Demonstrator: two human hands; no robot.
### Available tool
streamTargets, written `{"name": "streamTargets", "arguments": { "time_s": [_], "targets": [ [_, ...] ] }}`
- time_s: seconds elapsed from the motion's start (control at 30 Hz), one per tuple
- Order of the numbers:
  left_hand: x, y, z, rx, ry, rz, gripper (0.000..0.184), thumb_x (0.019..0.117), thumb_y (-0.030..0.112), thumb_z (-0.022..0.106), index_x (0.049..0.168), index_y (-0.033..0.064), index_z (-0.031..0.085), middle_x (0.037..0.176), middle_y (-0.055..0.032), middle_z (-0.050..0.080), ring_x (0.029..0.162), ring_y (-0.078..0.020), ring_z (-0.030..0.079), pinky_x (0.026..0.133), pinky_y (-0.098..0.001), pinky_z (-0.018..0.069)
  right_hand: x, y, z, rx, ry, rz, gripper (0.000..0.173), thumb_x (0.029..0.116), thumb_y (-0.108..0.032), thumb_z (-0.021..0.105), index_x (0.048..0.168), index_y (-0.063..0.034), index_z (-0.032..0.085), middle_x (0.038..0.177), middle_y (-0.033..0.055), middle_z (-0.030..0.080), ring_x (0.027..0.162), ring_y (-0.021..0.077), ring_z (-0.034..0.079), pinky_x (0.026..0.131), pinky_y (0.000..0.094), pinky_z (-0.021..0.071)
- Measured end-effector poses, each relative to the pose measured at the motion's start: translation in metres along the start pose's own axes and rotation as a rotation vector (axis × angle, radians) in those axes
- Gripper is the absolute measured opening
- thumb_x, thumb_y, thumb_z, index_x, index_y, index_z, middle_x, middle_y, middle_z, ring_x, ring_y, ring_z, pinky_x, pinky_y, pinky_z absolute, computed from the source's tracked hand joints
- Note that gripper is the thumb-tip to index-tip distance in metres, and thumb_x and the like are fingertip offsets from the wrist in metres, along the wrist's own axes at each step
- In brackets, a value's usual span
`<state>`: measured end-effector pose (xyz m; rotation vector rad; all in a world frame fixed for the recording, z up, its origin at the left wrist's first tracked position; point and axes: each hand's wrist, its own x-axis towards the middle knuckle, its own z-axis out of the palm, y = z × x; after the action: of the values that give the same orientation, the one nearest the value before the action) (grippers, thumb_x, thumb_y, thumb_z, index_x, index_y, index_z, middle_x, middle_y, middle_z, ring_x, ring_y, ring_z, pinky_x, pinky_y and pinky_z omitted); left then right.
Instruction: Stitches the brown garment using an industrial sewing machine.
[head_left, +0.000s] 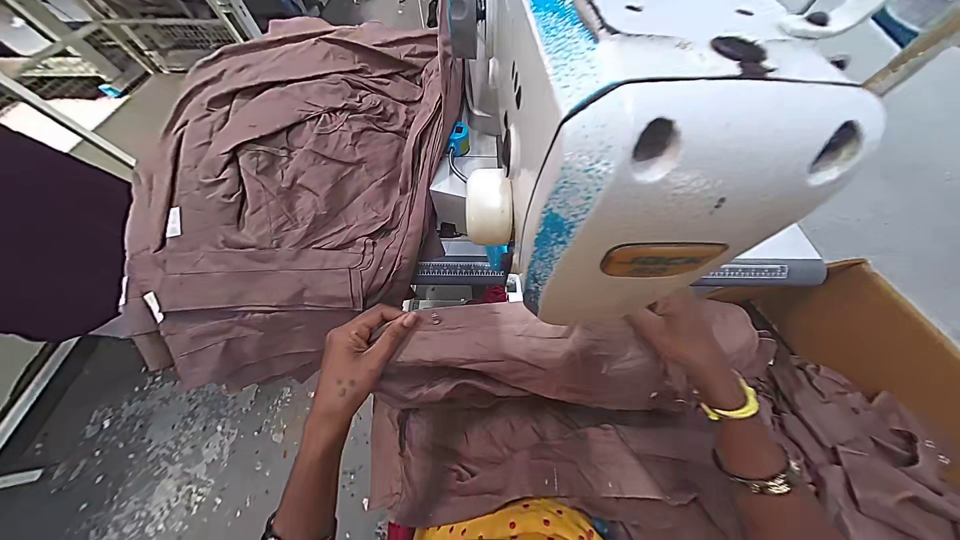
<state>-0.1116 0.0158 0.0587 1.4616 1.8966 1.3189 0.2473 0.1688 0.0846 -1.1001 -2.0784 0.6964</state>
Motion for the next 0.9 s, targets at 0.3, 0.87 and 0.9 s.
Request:
{"name": "streamTargets", "arguments": {
  "time_s": [0.3,0.87,0.9],
  "targets": [
    [0.021,0.014,0.023,0.048,-0.037,0.085,0.027,0.0962,0.041,0.064,0.093,0.0157,0.074,0.078,0.0139,0.067,0.065,0.0119,0.055,0.06,-0.0102,0.0429,-0.01,0.019,-0.029,-0.283,0.124,0.033,0.037,0.0952,-0.039,0.065,0.1,-0.0024,0.063,0.071,0.002,0.055,0.067,0.0134,0.05,0.065,0.0362,0.0417],
    [0.016,0.06,0.093,-0.028,-0.296,-0.039,0.051,0.1033,0.033,0.046,0.142,-0.0009,0.051,0.121,-0.0109,0.066,0.111,-0.0152,0.063,0.1,-0.038,0.0502,0.049,0.035,0.011,-0.667,0.17,-0.071,0.021,0.098,-0.013,0.064,0.108,0.0029,0.074,0.105,0.0273,0.068,0.098,0.0478,0.066,0.078,0.0582,0.0532],
    [0.016,0.06,0.095,-0.034,-0.287,-0.063,0.052,0.1028,0.031,0.047,0.143,-0.0012,0.049,0.12,-0.0113,0.066,0.109,-0.0158,0.064,0.098,-0.0379,0.0509,0.049,0.039,0.011,-0.66,0.184,-0.088,0.02,0.0979,-0.011,0.063,0.107,0.0024,0.075,0.105,0.0267,0.068,0.098,0.0471,0.067,0.079,0.0573,0.0537]
  ]
}}
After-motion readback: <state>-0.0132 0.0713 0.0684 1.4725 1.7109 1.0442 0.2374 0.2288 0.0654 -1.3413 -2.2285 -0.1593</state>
